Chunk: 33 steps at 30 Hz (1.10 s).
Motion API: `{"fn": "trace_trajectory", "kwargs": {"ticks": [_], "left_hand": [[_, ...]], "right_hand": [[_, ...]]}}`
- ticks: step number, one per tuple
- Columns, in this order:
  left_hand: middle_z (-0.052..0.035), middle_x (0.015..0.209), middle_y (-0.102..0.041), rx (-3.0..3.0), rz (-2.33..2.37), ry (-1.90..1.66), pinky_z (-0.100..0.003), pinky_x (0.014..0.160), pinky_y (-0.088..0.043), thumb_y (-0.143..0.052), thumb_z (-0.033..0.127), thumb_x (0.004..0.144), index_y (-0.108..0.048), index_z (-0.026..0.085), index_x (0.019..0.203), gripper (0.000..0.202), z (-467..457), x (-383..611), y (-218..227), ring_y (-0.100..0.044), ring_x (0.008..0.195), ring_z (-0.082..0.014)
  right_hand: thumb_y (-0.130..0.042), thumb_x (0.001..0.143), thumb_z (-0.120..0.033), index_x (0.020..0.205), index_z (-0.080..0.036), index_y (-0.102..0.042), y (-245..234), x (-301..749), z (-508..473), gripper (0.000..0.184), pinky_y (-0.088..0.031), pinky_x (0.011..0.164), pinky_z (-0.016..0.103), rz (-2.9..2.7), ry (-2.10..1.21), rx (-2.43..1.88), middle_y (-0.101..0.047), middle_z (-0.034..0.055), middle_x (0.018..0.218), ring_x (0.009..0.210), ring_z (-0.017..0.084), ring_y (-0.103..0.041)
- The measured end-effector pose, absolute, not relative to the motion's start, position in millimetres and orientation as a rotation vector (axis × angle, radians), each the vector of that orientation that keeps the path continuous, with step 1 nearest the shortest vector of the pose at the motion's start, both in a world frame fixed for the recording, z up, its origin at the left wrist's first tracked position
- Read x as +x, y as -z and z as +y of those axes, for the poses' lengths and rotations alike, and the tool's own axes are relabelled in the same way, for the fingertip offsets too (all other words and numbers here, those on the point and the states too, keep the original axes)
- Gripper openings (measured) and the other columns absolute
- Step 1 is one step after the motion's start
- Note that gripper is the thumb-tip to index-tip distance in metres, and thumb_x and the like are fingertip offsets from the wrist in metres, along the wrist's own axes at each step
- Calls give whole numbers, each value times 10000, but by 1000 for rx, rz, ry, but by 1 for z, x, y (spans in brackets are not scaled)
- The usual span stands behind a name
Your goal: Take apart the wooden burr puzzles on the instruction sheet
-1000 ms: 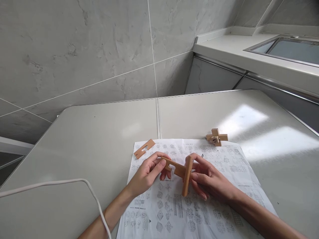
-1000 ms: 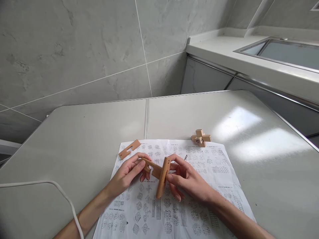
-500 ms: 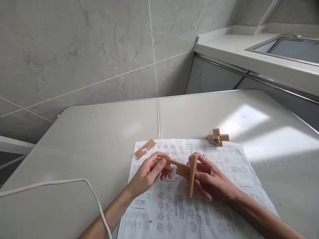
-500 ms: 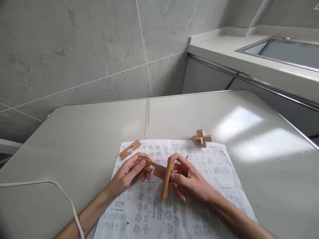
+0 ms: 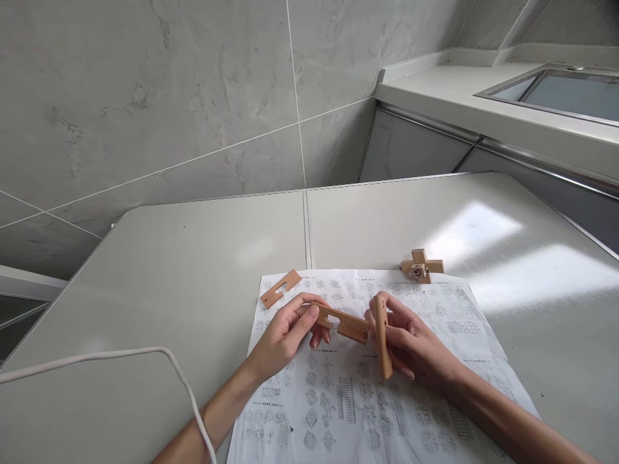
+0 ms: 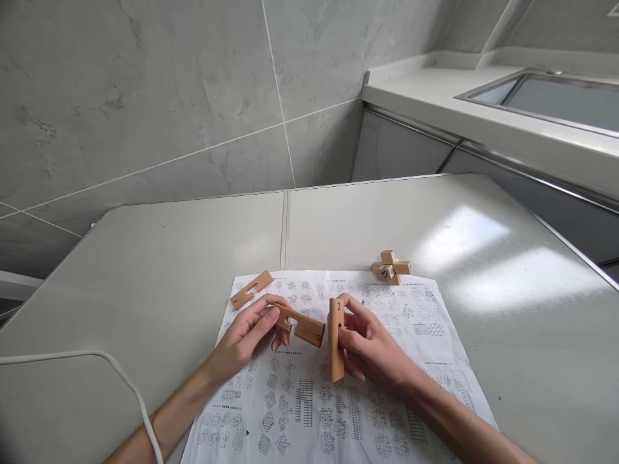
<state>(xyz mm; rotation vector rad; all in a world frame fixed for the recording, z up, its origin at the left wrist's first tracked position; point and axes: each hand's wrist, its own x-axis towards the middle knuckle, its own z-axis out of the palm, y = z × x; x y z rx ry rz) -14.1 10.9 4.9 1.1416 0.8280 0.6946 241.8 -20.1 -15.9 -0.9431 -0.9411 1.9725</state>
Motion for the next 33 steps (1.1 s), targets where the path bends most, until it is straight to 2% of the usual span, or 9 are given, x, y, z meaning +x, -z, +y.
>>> {"fn": "trace_trajectory", "kwargs": {"ticks": [4,7,9,11,15,21,26,28,33], "left_hand": [[-45,851,-696,1149,882,-706,-300,709,-485,-565,491,1095,-606,187,1187,320,9,-13,-6,-590,724,-140],[-36,901,-691,1150,907,-725,-304,721,-506,-589,483,1083,-551,214,1194,294,7,-10,-8,-596,717,-131],[-32,939,-688,1170,922,-735,-310,737,-526,-581,472,1086,-515,230,1189,270,4,-8,-7,-611,732,-131],[-31,972,-688,1242,961,-741,-320,762,-543,-560,446,1096,-495,239,1178,233,1,-6,-6,-626,755,-134],[-35,974,-702,1462,1064,-713,-312,726,-532,-534,407,1101,-486,241,1154,181,-4,-5,-3,-631,775,-151],[-12,884,-711,1619,1121,-649,-289,647,-461,-537,377,1089,-435,253,1253,229,-7,-3,-2,-622,728,-164],[49,756,-583,1811,1120,-628,-285,624,-433,-529,324,1083,-466,259,1333,265,-8,-1,-1,-522,616,-137],[53,737,-575,1887,1120,-612,-296,646,-449,-530,313,1080,-481,258,1346,276,-8,-1,-1,-517,615,-142],[12,793,-662,2039,1102,-591,-365,770,-515,-554,290,1057,-515,259,1350,297,-8,1,-1,-602,732,-197]], "right_hand": [[-616,1017,-369,1115,-264,-486,12,241,-21,194,-359,390,176,-1030,-1902,-1018,-547,-89,694,391,55,-448],[-607,1020,-360,1279,-278,-452,9,237,-24,313,-436,457,216,-1182,-1763,-1068,-540,-82,721,484,98,-511],[-585,1026,-344,1322,-279,-429,10,234,-27,341,-479,526,250,-1315,-1618,-1090,-586,-47,786,595,134,-568],[-568,1019,-306,1322,-271,-432,14,231,-30,334,-488,584,280,-1460,-1427,-1153,-619,-19,834,673,158,-586],[-545,989,-241,1335,-245,-465,23,230,-30,356,-430,571,282,-1639,-1139,-1327,-583,-40,744,624,160,-540],[-533,986,-244,1358,-240,-496,22,230,-27,374,-436,585,289,-1661,-1111,-1372,-637,-20,758,638,178,-589],[-573,964,-275,1301,-242,-551,22,229,-28,339,-422,557,298,-1578,-1045,-1472,-630,-23,721,587,179,-580],[-582,952,-275,1276,-239,-564,22,228,-28,326,-416,549,299,-1566,-1012,-1517,-617,-32,693,560,175,-571],[-551,973,-282,1304,-230,-551,22,230,-27,334,-446,585,323,-1610,-1017,-1540,-657,-10,733,592,194,-615]]}}
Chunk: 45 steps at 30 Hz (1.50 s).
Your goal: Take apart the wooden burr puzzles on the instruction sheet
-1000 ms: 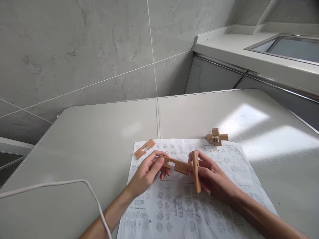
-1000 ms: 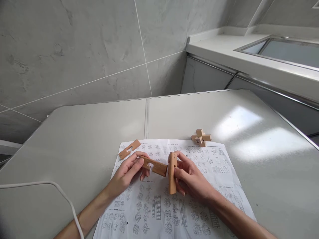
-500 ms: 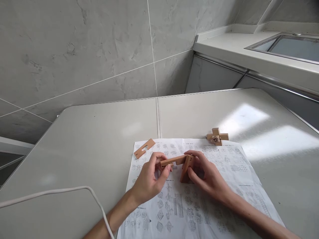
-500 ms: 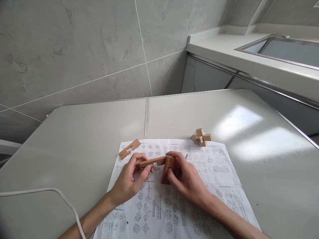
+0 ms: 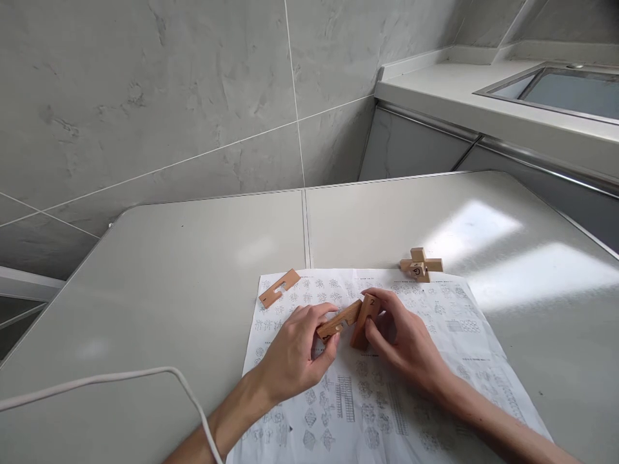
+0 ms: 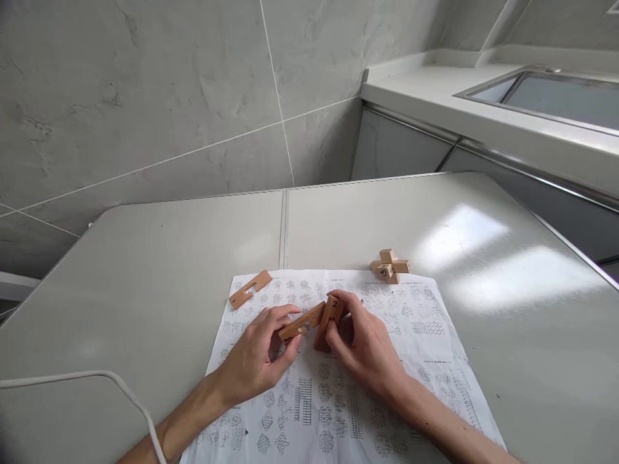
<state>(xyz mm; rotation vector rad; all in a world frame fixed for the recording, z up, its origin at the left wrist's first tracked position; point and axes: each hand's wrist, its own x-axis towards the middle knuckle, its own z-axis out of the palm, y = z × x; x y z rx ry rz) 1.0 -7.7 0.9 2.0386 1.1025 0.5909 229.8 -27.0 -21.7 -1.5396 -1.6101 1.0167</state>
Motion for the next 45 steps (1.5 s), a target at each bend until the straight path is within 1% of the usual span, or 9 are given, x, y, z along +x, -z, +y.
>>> {"fn": "trace_trajectory", "kwargs": {"ticks": [7,15,17,21,25,32,36,41,45], "left_hand": [[61,618,-551,2111,1073,-575,-428,893,-519,-592,281,1037,-546,236,1332,303,-8,1,-1,-591,758,-221],[58,623,-549,2185,1207,-689,-411,852,-509,-583,252,1034,-588,241,1289,255,-8,2,5,-612,716,-217],[51,642,-553,2233,1284,-727,-401,822,-502,-570,256,1041,-581,245,1276,235,-7,3,6,-620,717,-220],[51,645,-532,2330,1345,-733,-392,800,-480,-569,253,1038,-576,233,1246,209,-6,3,10,-600,695,-211],[43,652,-541,2361,1372,-731,-400,809,-463,-581,251,1026,-595,227,1220,196,-6,4,11,-590,691,-212],[30,665,-572,2317,1452,-737,-443,885,-459,-601,267,1009,-618,249,1213,205,-6,5,9,-610,762,-244],[17,738,-588,2316,1465,-719,-431,867,-460,-580,264,1015,-601,241,1192,180,-6,6,9,-597,761,-232],[16,765,-560,2332,1449,-722,-409,839,-453,-571,253,1017,-591,231,1159,145,-5,6,7,-580,761,-219],[13,782,-557,2336,1439,-723,-406,834,-454,-572,246,1019,-586,221,1156,140,-4,5,7,-572,766,-215]], "right_hand": [[-540,971,-268,1324,-224,-554,23,230,-26,356,-431,576,319,-1655,-963,-1530,-658,-4,771,584,184,-591],[-532,988,-268,1379,-217,-512,26,229,-26,395,-467,572,323,-1672,-891,-1552,-675,20,832,584,183,-596],[-526,991,-254,1375,-229,-508,26,229,-27,385,-502,603,334,-1701,-819,-1541,-696,59,965,632,186,-620],[-507,990,-207,1359,-255,-518,27,228,-26,372,-576,766,384,-1808,-666,-1490,-646,122,1235,931,249,-699],[-507,984,-179,1387,-264,-495,28,228,-25,412,-592,851,427,-1872,-573,-1486,-623,127,1254,1081,289,-680],[-530,965,-162,1389,-252,-503,33,228,-25,434,-589,897,496,-1926,-436,-1526,-618,140,1256,1142,332,-628],[-531,973,-166,1381,-256,-506,35,228,-24,418,-592,913,506,-1929,-435,-1533,-604,138,1270,1151,330,-626],[-529,994,-194,1361,-252,-521,32,228,-24,371,-607,866,471,-1894,-465,-1551,-577,135,1261,1111,308,-642],[-536,1023,-239,1308,-249,-546,27,228,-25,285,-610,743,400,-1840,-518,-1554,-561,116,1184,957,257,-665]]}}
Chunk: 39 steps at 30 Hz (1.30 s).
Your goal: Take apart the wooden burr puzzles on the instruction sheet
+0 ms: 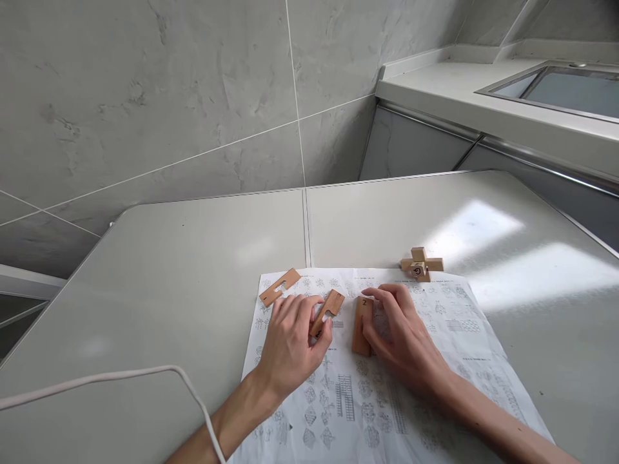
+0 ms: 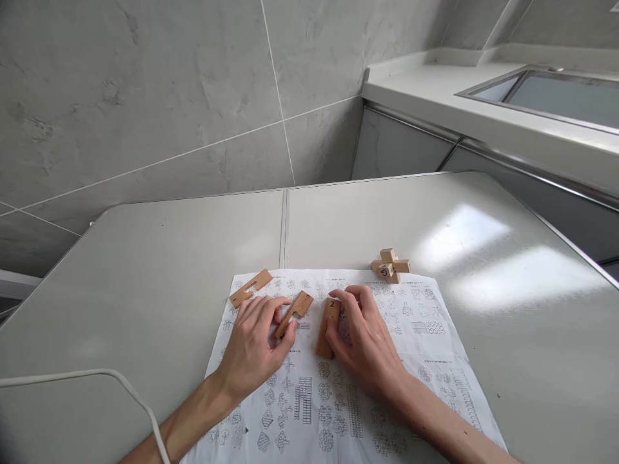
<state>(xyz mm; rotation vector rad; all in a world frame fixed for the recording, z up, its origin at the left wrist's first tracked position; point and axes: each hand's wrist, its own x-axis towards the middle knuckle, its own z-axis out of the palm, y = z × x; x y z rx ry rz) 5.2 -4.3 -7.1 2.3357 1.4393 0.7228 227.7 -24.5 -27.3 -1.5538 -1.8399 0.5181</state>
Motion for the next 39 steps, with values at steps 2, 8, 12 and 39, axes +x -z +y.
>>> {"fn": "trace_trajectory", "kwargs": {"ticks": [2,8,12,39], "left_hand": [[-2,826,-582,2334,1425,-722,-414,841,-461,-569,241,1022,-583,218,1159,139,-5,5,7,-579,788,-218],[-99,1180,-639,2283,1309,-733,-426,924,-533,-556,200,1034,-575,213,1222,189,-6,4,5,-636,1057,-253],[-134,1399,-598,2319,1177,-738,-479,1075,-532,-620,283,1040,-559,232,1325,296,-6,1,4,-591,1301,-305],[-87,1248,-706,2564,1250,-941,-494,1084,-527,-429,-113,942,-633,197,1188,446,-2,0,13,-633,1279,-269]], "right_hand": [[-530,1034,-241,1260,-249,-548,25,227,-25,227,-597,699,376,-1839,-558,-1518,-565,100,1133,885,233,-661],[-511,1051,-176,1224,-256,-522,20,228,-26,191,-600,744,372,-1898,-711,-1301,-577,78,1105,864,207,-651],[-517,1029,-125,1308,-261,-493,19,231,-26,311,-626,824,406,-1933,-810,-1191,-578,98,1186,975,234,-673],[-477,994,-60,1456,-272,-440,19,234,-28,510,-650,971,524,-2088,-862,-1096,-525,169,1466,1258,320,-668]]}}
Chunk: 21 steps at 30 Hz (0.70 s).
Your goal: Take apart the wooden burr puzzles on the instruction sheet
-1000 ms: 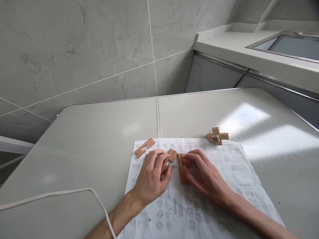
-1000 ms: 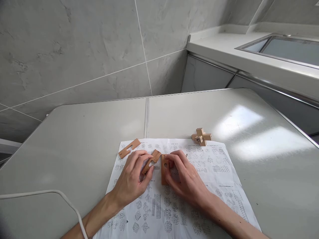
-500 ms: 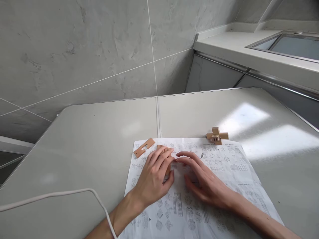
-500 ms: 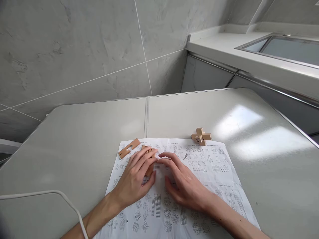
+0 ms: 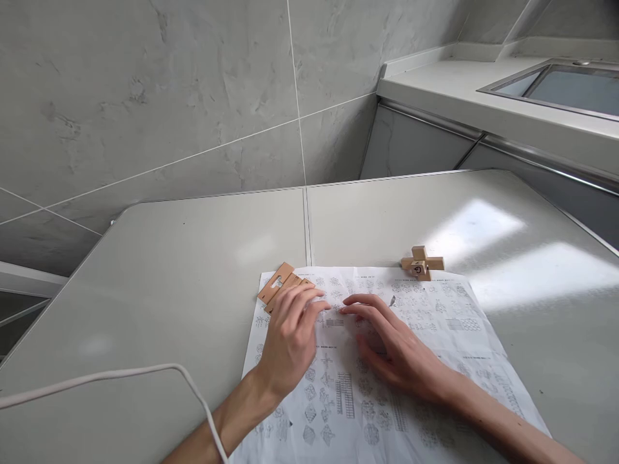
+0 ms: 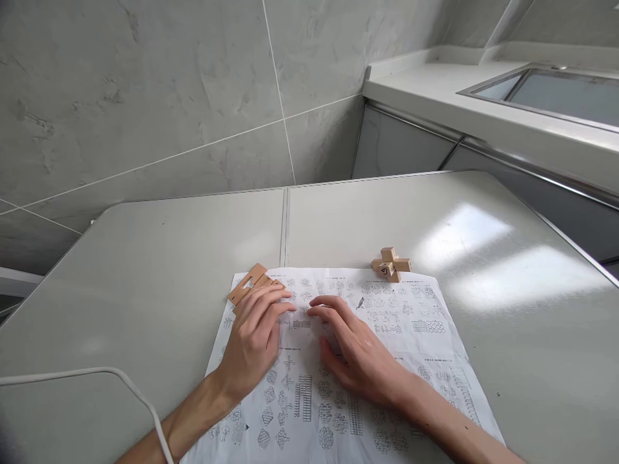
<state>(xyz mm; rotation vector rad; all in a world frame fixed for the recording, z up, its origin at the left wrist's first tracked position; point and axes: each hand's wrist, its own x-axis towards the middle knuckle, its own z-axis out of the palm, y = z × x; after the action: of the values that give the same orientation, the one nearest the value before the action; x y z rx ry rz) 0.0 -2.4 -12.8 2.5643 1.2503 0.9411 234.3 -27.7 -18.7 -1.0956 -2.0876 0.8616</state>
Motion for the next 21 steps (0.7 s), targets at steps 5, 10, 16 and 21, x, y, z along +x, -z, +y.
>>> {"fn": "trace_trajectory", "kwargs": {"ticks": [5,10,16,21], "left_hand": [[-45,925,-676,2608,812,-813,-333,718,-519,-482,-52,917,-600,168,1027,272,-7,0,13,-621,824,-187],[-23,818,-625,2587,720,-712,-303,656,-457,-459,-36,914,-549,181,843,246,-6,1,13,-533,742,-166],[-14,794,-616,2541,744,-699,-300,665,-441,-444,-29,921,-551,181,813,259,-5,1,13,-514,741,-160],[-19,801,-637,2526,755,-684,-309,679,-454,-440,-23,922,-580,181,815,270,-5,1,12,-528,753,-165]], "right_hand": [[-469,1001,-39,1412,-277,-475,22,235,-25,475,-618,1010,485,-2042,-898,-1023,-563,141,1399,1245,285,-658],[-459,1029,-55,1347,-285,-518,24,235,-23,397,-624,932,442,-2018,-925,-992,-607,118,1328,1154,263,-679],[-460,1030,-46,1242,-270,-580,21,233,-22,331,-610,886,389,-2000,-910,-943,-652,93,1249,1099,239,-689],[-453,1030,-45,1217,-254,-592,21,233,-22,313,-618,866,400,-2011,-913,-954,-670,101,1216,1067,235,-687]]}}
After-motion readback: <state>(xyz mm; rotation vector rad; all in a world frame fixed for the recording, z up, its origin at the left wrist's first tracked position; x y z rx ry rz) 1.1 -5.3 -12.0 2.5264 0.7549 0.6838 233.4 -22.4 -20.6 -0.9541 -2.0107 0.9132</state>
